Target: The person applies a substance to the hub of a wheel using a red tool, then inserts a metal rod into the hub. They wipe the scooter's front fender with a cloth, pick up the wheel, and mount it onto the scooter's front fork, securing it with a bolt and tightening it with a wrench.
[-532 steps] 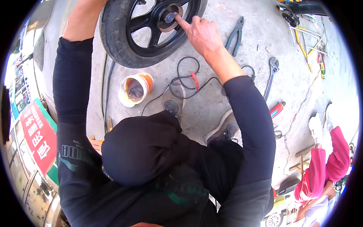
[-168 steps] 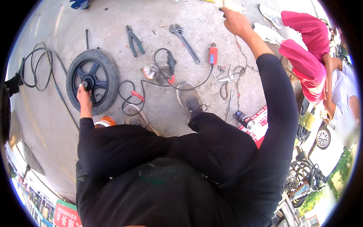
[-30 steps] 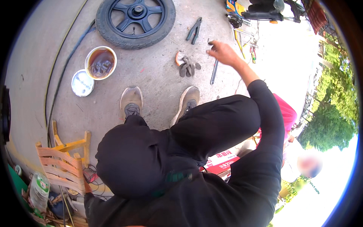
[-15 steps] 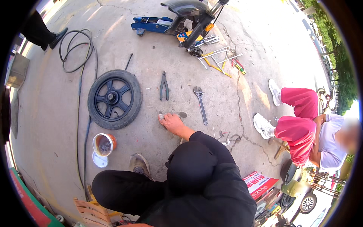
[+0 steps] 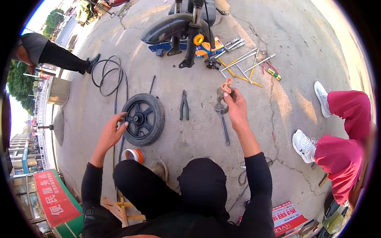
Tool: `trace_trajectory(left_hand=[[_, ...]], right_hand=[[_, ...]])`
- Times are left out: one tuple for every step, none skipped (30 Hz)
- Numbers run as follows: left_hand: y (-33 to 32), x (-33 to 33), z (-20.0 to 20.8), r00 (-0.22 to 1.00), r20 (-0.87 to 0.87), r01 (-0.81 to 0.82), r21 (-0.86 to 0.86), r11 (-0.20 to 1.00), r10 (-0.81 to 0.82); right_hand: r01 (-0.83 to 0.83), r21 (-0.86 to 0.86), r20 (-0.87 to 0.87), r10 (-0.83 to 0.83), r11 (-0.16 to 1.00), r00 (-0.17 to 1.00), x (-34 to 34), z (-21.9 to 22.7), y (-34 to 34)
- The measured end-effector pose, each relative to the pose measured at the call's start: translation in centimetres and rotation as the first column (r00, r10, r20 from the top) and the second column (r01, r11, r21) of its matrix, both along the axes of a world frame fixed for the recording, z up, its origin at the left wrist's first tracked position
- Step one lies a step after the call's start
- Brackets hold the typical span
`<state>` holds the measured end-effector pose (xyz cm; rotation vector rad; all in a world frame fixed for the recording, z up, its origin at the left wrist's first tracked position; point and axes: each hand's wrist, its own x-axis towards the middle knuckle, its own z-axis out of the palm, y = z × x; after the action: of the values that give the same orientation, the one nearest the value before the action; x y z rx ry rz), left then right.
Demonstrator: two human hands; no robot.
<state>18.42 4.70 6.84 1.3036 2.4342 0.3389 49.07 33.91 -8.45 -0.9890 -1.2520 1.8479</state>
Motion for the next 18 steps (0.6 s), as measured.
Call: trace_trajectory(left_hand=[[3.9, 1.1, 0.9, 0.998, 0.010, 0.058, 0.018, 0.998, -0.059], [7.2, 2.1, 1.5, 0.991, 0.022, 0.130, 0.003, 0.992, -0.130], [9.8, 2.8, 1.9, 0.979, 0.024, 0.203, -0.006, 0.979, -0.202], [11.3, 3.2, 1.8, 0.962, 0.039, 0.270, 0.008, 0.963, -0.271], [12.5, 3.3, 1.7, 0.941, 0.053, 0.334, 0.019, 0.942, -0.335], [13.8, 3.4, 1.7, 0.915, 0.064, 0.397, 0.030, 0.917, -0.398], [14.8, 3.9, 1.9, 0.889, 0.052, 0.455, 0.008, 0.891, -0.454], [15.9, 4.7, 1.9, 0.854, 0.059, 0.518, -0.013, 0.855, -0.517], [16.7, 5.4, 2.0, 0.814, 0.067, 0.580, -0.032, 0.814, -0.577], [17.5, 6.1, 2.7, 0.772, 0.066, 0.636, -0.079, 0.768, -0.632], [18.4, 6.6, 3.2, 0.729, 0.060, 0.684, -0.120, 0.720, -0.682], [19.1, 6.9, 3.5, 0.681, 0.057, 0.728, -0.160, 0.667, -0.730], [19.5, 7.5, 3.7, 0.655, -0.029, 0.739, -0.184, 0.648, -0.755], [20.4, 7.9, 3.4, 0.624, -0.042, 0.763, -0.183, 0.620, -0.780], [21.5, 8.3, 2.9, 0.589, -0.056, 0.787, -0.184, 0.588, -0.806], [22.1, 8.9, 2.4, 0.551, -0.062, 0.811, -0.194, 0.551, -0.832], [22.7, 9.4, 1.3, 0.491, -0.061, 0.853, -0.167, 0.494, -0.869], [23.1, 10.0, 0.0, 0.425, -0.063, 0.892, -0.141, 0.429, -0.903]], right_hand=[[0.020, -0.029, 0.017, -0.019, 0.999, 1.000, -0.3, 0.0, 2.4], [0.045, -0.070, 0.047, -0.042, 0.996, 0.998, -0.5, -0.7, 4.6], [0.073, -0.105, 0.068, -0.067, 0.992, 0.995, -0.6, -1.1, 6.3], [0.063, -0.049, 0.112, -0.057, 0.997, 0.992, -0.5, -0.7, 7.7], [0.047, 0.002, 0.154, -0.047, 0.999, 0.987, -0.6, -0.2, 9.0], [0.030, 0.054, 0.196, -0.040, 0.998, 0.980, -0.7, 0.4, 10.0], [0.073, 0.016, 0.063, -0.074, 0.997, 0.995, -0.8, 2.3, 9.7], [0.072, -0.066, 0.062, -0.068, 0.995, 0.996, -0.3, 3.2, 9.7], [0.073, -0.148, 0.060, -0.065, 0.986, 0.996, 0.2, 3.9, 10.0], [0.078, -0.220, 0.045, -0.070, 0.972, 0.997, 0.5, 4.7, 10.5], [0.034, -0.330, -0.015, -0.041, 0.943, 0.999, 0.2, 5.4, 10.9], [0.031, -0.361, -0.008, -0.036, 0.932, 0.999, -0.1, 5.7, 10.6], [0.023, -0.378, -0.016, -0.031, 0.926, 0.999, -0.7, 6.4, 10.6], [0.024, -0.404, -0.003, -0.027, 0.914, 1.000, -0.8, 6.7, 10.3], [0.020, -0.385, -0.069, -0.050, 0.923, 0.996, -0.9, 6.5, 10.5], [0.002, -0.379, -0.115, -0.049, 0.925, 0.992, -0.9, 6.4, 10.3], [-0.007, -0.359, -0.163, -0.055, 0.933, 0.985, -1.2, 6.3, 10.6], [-0.011, -0.337, -0.210, -0.063, 0.942, 0.976, -1.6, 6.2, 11.0]])
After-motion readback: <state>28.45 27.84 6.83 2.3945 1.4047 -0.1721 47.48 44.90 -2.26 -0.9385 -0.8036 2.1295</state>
